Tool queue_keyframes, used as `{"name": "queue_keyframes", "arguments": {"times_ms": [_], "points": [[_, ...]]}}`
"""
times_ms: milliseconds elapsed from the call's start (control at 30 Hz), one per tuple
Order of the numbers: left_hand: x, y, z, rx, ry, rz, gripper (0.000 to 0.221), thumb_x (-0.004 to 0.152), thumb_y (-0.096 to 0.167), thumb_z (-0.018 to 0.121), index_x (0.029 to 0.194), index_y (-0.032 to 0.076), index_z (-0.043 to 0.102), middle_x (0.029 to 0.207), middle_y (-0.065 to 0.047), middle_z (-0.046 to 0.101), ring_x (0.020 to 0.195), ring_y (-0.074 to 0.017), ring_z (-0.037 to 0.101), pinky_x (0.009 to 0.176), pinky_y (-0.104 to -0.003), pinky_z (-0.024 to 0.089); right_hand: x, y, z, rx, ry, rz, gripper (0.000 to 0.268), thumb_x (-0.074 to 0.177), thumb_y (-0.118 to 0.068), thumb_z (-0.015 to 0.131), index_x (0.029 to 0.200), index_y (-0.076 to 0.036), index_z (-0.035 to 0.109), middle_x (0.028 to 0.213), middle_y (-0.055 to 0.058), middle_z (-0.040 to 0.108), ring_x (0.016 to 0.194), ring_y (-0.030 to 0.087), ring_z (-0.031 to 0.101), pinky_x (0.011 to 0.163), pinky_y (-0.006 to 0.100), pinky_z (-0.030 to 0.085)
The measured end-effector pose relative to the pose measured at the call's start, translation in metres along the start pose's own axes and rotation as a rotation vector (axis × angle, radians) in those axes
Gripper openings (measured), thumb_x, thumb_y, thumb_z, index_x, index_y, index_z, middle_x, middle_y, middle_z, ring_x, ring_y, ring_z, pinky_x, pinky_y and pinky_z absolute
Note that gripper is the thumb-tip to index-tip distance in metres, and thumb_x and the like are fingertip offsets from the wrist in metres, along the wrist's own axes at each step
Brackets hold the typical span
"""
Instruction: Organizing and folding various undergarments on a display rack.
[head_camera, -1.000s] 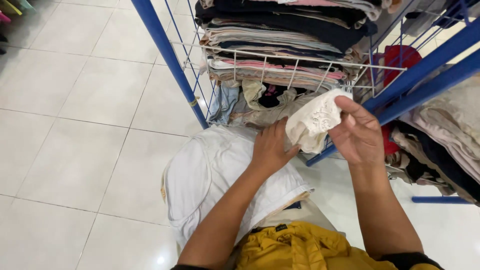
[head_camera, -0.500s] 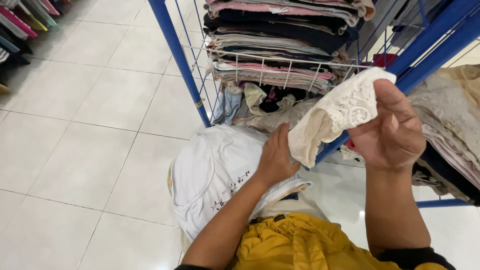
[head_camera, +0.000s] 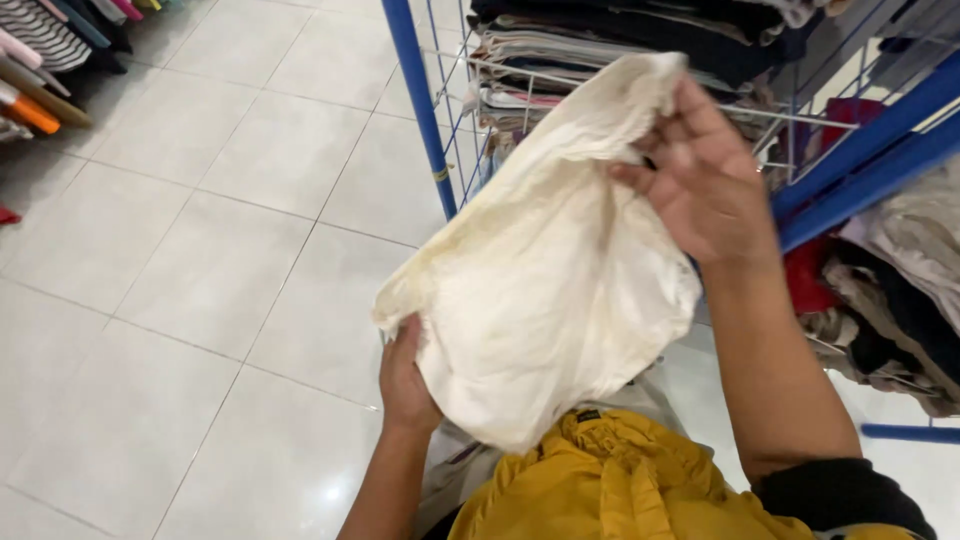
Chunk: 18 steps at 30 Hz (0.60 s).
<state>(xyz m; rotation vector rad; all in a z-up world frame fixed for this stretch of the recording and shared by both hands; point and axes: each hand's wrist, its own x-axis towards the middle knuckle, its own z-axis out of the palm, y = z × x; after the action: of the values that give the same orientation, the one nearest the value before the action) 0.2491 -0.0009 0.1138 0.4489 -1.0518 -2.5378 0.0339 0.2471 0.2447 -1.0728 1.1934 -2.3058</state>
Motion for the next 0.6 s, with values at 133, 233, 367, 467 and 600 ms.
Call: {"name": "queue_keyframes", "arguments": {"times_ms": [133,233,367,467,600], "points": [[-0.001,0.007,-0.035,-0.103,0.241,-0.127,0.055,0.100,0.033,0.051,0.138,-0.007,0.053,0.134,-0.018,0.066,0.119,-0.0292,0.064,0.100,-0.041,0.051,-0.003,0.094,-0.036,-0.362,0.239,0.262,0.079,0.094,-0.014,0.071,0.161,-0.008,0.029,0.152,0.007,0.049,0.129,0.021,0.057,0.099,0.038,0.053],[-0.008,-0.001,-0.053,-0.167,0.405,-0.190,0.054,0.098,0.029,0.053,0.141,-0.005,0.052,0.137,-0.016,0.065,0.123,-0.0290,0.063,0.104,-0.040,0.050,-0.042,0.126,-0.056,-0.547,0.201,0.447,0.057,0.097,-0.017,0.070,0.150,-0.007,0.053,0.141,0.009,0.058,0.124,0.019,0.059,0.097,0.036,0.053],[-0.014,0.004,-0.055,-0.092,0.291,-0.147,0.057,0.097,0.026,0.054,0.144,-0.006,0.046,0.137,-0.018,0.062,0.122,-0.0301,0.062,0.103,-0.042,0.050,-0.073,0.129,-0.054,-0.877,0.073,0.630,0.044,0.097,-0.021,0.070,0.139,-0.010,0.066,0.128,0.014,0.061,0.108,0.021,0.062,0.085,0.035,0.054],[-0.010,0.004,-0.055,-0.052,0.246,-0.113,0.057,0.095,0.020,0.057,0.146,-0.005,0.044,0.137,-0.018,0.061,0.121,-0.0290,0.062,0.102,-0.042,0.050,-0.085,0.120,-0.054,-1.069,0.073,0.614,0.045,0.093,-0.024,0.069,0.136,-0.011,0.064,0.129,0.010,0.062,0.105,0.023,0.064,0.080,0.035,0.055],[-0.004,0.012,-0.060,-0.027,0.323,-0.131,0.052,0.094,0.014,0.059,0.142,-0.005,0.047,0.135,-0.019,0.063,0.120,-0.0301,0.064,0.101,-0.041,0.052,-0.109,0.126,-0.072,-1.154,0.148,0.677,0.046,0.092,-0.028,0.070,0.133,-0.008,0.066,0.118,0.014,0.072,0.100,0.024,0.069,0.086,0.036,0.055]]}}
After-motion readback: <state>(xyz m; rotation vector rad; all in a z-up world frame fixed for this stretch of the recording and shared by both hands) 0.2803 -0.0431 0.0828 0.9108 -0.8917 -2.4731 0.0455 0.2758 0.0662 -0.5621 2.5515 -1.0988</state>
